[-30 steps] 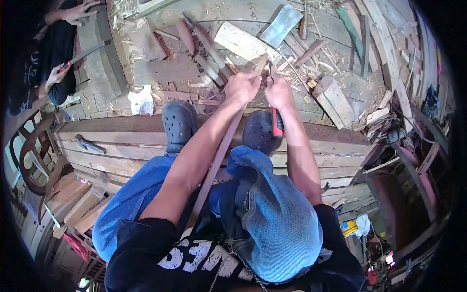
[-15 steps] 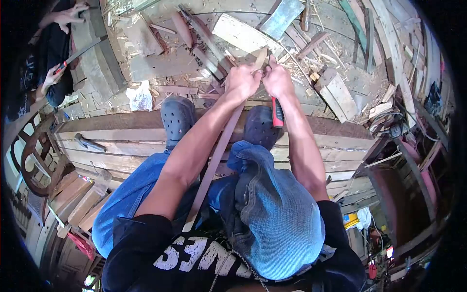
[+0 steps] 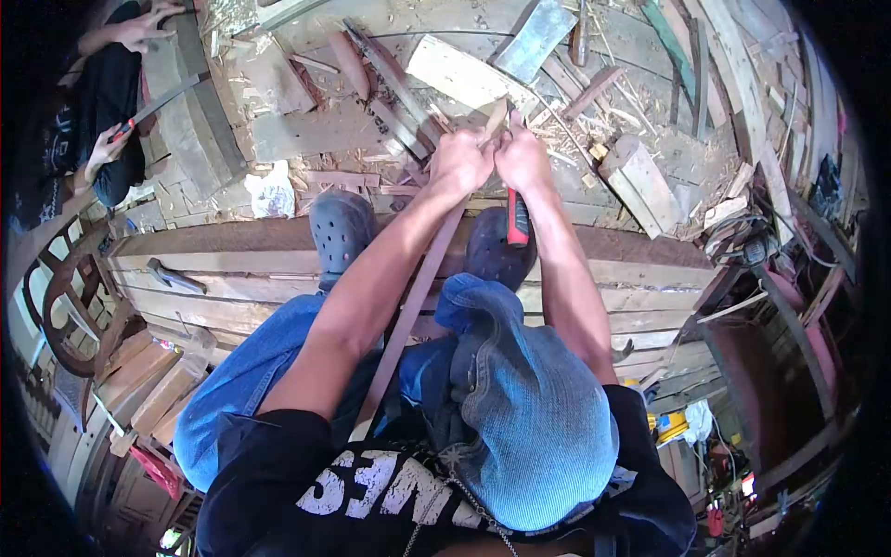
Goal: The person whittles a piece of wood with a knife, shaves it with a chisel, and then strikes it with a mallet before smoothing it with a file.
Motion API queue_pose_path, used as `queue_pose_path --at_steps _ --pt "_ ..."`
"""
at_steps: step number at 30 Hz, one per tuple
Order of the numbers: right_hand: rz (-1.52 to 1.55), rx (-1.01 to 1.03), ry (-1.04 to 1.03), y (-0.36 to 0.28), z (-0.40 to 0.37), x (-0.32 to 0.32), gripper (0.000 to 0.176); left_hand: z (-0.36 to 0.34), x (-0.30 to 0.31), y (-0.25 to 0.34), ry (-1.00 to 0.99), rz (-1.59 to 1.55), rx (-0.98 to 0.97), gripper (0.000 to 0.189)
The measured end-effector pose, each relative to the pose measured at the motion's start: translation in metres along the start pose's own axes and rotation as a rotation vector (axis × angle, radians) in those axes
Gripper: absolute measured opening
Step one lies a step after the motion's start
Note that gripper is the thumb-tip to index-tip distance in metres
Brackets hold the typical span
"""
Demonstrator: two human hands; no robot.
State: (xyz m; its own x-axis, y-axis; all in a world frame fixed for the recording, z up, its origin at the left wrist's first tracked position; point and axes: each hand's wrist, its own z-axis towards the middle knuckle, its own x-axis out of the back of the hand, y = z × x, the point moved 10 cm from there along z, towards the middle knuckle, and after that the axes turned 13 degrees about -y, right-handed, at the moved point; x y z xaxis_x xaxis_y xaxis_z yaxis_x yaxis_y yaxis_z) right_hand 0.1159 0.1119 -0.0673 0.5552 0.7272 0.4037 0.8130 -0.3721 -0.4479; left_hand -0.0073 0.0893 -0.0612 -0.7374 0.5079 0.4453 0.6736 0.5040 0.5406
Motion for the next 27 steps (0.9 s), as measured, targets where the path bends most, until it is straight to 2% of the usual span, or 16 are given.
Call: queue_pose_path --at_steps 1,2,3,5,6,8,11,12,13,16,19,21,22,25,27 --pt "0.091 -0.036 -0.046 0.005 -0.001 -0.006 0.061 -0.003 -0.003 -0.002 -0.026 -0.005 0.027 0.040" --pt "0.046 0.063 -0.071 -0.004 -0.002 -0.007 0.058 0.000 -0.007 -0.010 0.002 -0.043 0.003 0.040" --pt "0.048 0.046 -0.081 0.003 -0.009 -0.014 0.058 -0.008 -0.004 -0.001 -0.106 -0.143 0.058 0.040" --pt "-0.032 0.096 0.050 -0.006 -0.010 -0.001 0.051 -0.005 -0.002 0.002 0.048 -0.086 -0.101 0.030" --pt "-0.031 0.109 0.060 -0.013 -0.005 0.005 0.051 0.001 0.002 0.004 0.061 -0.081 -0.109 0.030" --pt "-0.020 0.056 0.006 -0.011 -0.006 0.002 0.054 -0.002 -0.005 -0.010 0.048 -0.044 0.005 0.028" --pt "0.097 0.012 -0.002 0.010 -0.011 -0.010 0.057 -0.001 -0.008 -0.007 0.003 -0.069 -0.043 0.029" --pt "0.011 0.043 0.047 0.003 -0.017 -0.003 0.056 -0.003 -0.015 -0.011 -0.138 -0.256 0.089 0.038" --pt "-0.075 0.081 0.092 -0.009 -0.017 0.003 0.056 -0.004 -0.003 -0.002 0.004 -0.058 -0.036 0.038" --pt "-0.054 -0.013 -0.008 -0.001 -0.004 -0.002 0.059 -0.002 0.000 -0.002 -0.023 -0.042 0.004 0.038" --pt "-0.044 -0.065 -0.030 0.017 -0.014 -0.016 0.059 -0.009 -0.020 -0.013 -0.155 -0.221 0.092 0.039" --pt "-0.102 0.018 0.033 0.001 -0.006 -0.004 0.058 -0.004 -0.004 -0.004 -0.048 -0.102 0.015 0.040" --pt "-0.091 0.016 0.044 0.000 -0.007 -0.004 0.059 -0.005 0.000 -0.003 0.017 -0.096 -0.018 0.029" --pt "-0.023 -0.037 -0.014 0.002 -0.001 -0.003 0.054 -0.001 -0.006 -0.008 0.000 -0.051 -0.002 0.031" --pt "0.015 0.005 -0.020 0.004 -0.007 -0.007 0.054 -0.006 -0.012 -0.014 -0.001 -0.047 0.044 0.032"
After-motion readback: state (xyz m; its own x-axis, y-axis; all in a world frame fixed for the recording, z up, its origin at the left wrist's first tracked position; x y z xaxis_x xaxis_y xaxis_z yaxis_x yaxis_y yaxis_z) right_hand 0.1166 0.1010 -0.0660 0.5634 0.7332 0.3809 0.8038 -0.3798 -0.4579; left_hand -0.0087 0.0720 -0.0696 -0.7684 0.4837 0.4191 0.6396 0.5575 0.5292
